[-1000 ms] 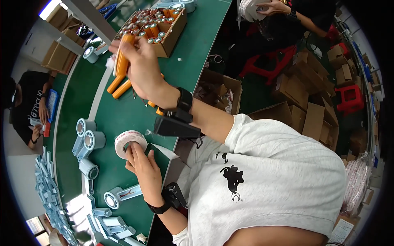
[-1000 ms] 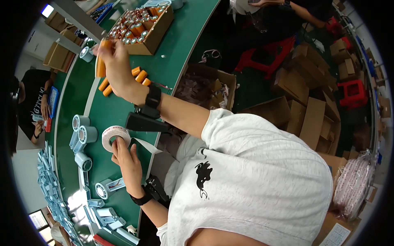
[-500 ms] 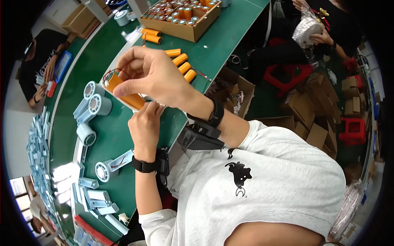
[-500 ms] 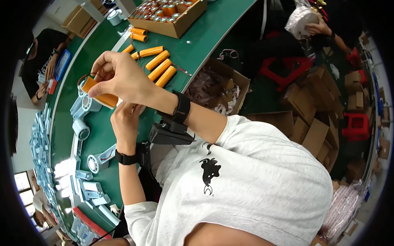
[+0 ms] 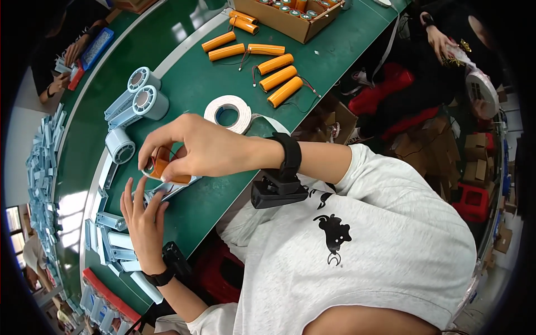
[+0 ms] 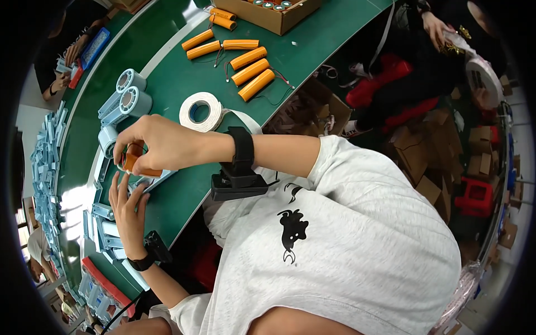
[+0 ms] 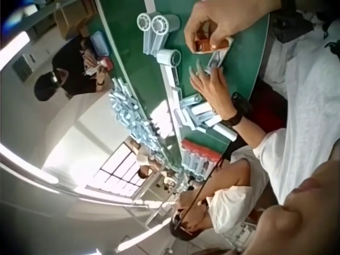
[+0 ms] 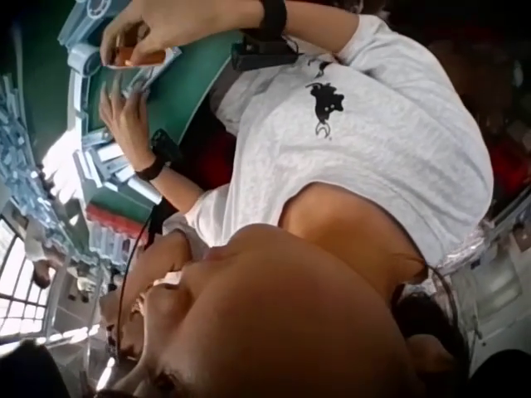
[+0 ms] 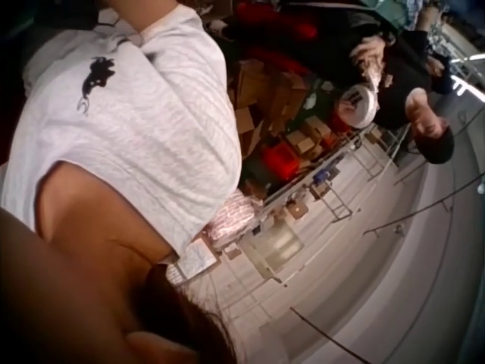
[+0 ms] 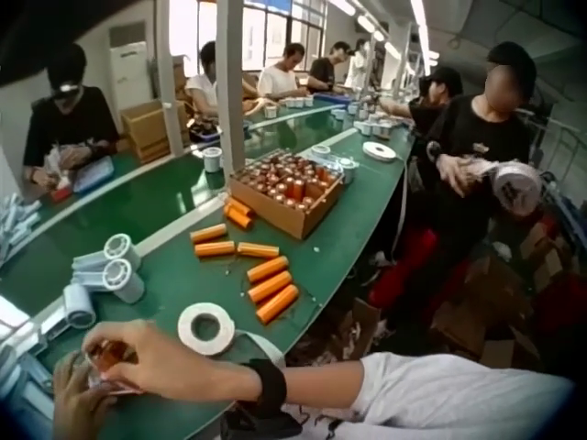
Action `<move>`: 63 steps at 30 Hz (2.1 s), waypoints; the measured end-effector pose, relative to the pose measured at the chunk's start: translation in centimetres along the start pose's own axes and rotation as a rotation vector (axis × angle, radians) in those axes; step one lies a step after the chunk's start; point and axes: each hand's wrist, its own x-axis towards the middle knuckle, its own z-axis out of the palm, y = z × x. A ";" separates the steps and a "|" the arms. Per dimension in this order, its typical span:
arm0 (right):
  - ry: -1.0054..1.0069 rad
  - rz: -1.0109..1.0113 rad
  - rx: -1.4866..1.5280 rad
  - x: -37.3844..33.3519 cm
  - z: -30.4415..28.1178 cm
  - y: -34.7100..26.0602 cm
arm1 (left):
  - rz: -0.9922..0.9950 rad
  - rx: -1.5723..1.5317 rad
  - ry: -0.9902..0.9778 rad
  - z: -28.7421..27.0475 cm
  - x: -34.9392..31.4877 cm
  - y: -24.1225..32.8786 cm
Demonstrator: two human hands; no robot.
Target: The person picks up a battery, applies a strip of tape to it, and presses the battery into a plastic fan housing before setting the unit aside. This process is repeated multiple times with other batteries and fan housings.
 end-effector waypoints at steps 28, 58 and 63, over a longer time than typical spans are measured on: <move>-0.531 -0.224 -1.038 0.6 2.9 -0.3 | -0.369 -0.811 0.190 1.3 0.4 0.0; 0.246 0.435 -0.293 21.0 -11.6 9.7 | 0.017 -0.394 0.341 0.3 9.8 4.7; -0.106 0.108 -1.389 26.7 -20.8 16.2 | 0.318 -0.412 -0.031 2.7 10.2 10.1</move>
